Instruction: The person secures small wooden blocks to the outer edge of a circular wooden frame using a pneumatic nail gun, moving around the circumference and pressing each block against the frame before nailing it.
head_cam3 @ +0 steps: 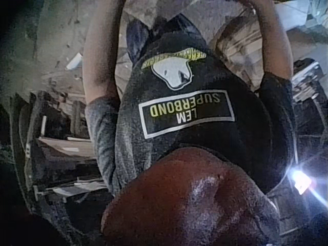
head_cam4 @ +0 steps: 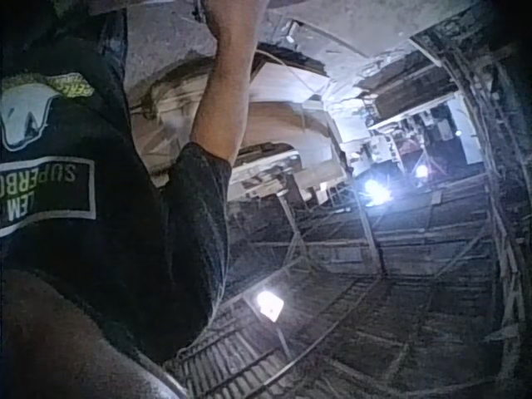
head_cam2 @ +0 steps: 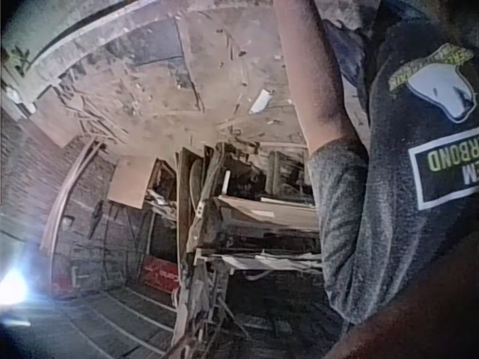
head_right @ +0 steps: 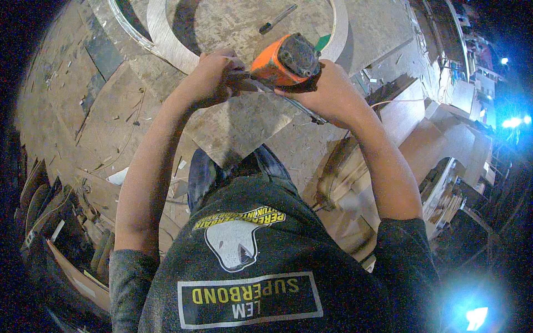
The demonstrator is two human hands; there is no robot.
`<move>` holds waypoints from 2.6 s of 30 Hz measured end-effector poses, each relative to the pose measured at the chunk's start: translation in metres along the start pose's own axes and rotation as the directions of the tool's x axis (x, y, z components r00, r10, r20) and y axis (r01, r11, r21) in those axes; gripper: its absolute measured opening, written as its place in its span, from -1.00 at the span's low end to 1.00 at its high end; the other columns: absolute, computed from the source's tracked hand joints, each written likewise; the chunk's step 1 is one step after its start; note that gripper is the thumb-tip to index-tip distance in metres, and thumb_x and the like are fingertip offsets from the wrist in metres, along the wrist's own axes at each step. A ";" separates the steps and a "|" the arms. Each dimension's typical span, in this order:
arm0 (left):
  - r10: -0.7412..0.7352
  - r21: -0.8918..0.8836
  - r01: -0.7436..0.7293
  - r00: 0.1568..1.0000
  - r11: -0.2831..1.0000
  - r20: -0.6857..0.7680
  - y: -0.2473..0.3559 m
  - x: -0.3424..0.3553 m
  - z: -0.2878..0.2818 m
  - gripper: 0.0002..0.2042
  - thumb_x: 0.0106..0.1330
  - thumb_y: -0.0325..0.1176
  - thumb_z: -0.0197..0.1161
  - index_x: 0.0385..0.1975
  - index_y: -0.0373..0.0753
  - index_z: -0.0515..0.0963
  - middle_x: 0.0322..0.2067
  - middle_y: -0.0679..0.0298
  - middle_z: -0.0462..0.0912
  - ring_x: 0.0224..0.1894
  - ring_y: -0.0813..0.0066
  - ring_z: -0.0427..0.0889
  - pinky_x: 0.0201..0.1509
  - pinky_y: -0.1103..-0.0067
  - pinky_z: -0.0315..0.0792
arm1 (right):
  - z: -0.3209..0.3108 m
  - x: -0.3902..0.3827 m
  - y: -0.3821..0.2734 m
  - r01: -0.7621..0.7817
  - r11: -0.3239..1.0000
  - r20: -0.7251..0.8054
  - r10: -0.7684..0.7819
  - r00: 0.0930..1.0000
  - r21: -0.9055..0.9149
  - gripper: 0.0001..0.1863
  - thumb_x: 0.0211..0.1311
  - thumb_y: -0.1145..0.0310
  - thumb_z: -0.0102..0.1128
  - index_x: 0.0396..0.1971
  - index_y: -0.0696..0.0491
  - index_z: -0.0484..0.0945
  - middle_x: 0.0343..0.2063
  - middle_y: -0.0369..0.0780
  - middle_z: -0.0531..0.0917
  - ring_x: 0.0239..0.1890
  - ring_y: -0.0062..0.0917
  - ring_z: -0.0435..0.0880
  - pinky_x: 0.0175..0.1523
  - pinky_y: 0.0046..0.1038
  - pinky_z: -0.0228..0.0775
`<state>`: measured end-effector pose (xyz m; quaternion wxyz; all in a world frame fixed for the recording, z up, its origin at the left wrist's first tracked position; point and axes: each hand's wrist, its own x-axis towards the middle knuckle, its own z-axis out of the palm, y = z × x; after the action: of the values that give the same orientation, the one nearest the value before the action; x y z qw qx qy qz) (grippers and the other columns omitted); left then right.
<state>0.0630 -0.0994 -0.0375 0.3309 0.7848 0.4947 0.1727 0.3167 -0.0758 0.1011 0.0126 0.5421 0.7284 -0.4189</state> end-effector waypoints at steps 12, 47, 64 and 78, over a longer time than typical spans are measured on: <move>0.019 -0.116 -0.041 0.981 0.992 -0.191 0.005 0.000 0.004 0.01 -0.03 -0.50 0.57 0.56 0.02 0.30 0.13 -0.04 0.59 0.22 -0.15 0.56 0.24 0.13 0.51 | -0.003 -0.001 0.011 0.052 0.997 -0.049 -0.055 0.997 -0.049 -0.46 0.15 0.05 0.60 0.01 0.12 0.75 -0.13 -0.04 0.83 -0.06 -0.21 0.83 0.14 -0.27 0.61; 0.092 -0.106 -0.092 0.996 0.990 -0.011 0.016 0.008 -0.011 -0.18 -0.02 -0.22 0.64 0.35 -0.30 0.55 0.27 -0.08 0.57 0.33 -0.07 0.57 0.39 0.19 0.46 | 0.173 -0.187 0.317 -0.491 0.869 -0.199 0.471 0.859 -0.065 -0.72 0.46 0.21 0.12 -0.06 0.06 0.69 -0.11 -0.03 0.73 -0.01 0.02 0.68 0.06 -0.01 0.53; 0.140 0.034 -0.143 0.987 0.989 0.082 0.006 -0.008 -0.018 -0.19 -0.01 -0.12 0.64 0.34 -0.17 0.57 0.34 0.08 0.49 0.42 0.05 0.44 0.48 -0.02 0.19 | 0.395 -0.332 0.218 -0.789 0.387 0.117 0.862 0.494 0.477 -0.72 0.45 0.24 0.13 -0.07 0.07 0.70 -0.13 -0.05 0.75 -0.03 -0.04 0.69 0.05 -0.05 0.54; 0.116 0.058 -0.122 0.988 0.991 0.099 0.007 -0.002 -0.010 -0.20 -0.02 -0.10 0.66 0.33 -0.09 0.60 0.37 0.04 0.48 0.43 0.04 0.46 0.52 -0.02 0.16 | 0.408 -0.352 0.231 -0.784 0.374 0.125 0.863 0.490 0.495 -0.73 0.44 0.26 0.14 -0.07 0.08 0.71 -0.14 -0.06 0.76 -0.05 -0.10 0.70 0.05 -0.08 0.54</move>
<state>0.0603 -0.0996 -0.0252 0.3179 0.8306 0.4358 0.1386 0.4687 -0.5905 -0.1350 0.0256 0.8463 0.2255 -0.4819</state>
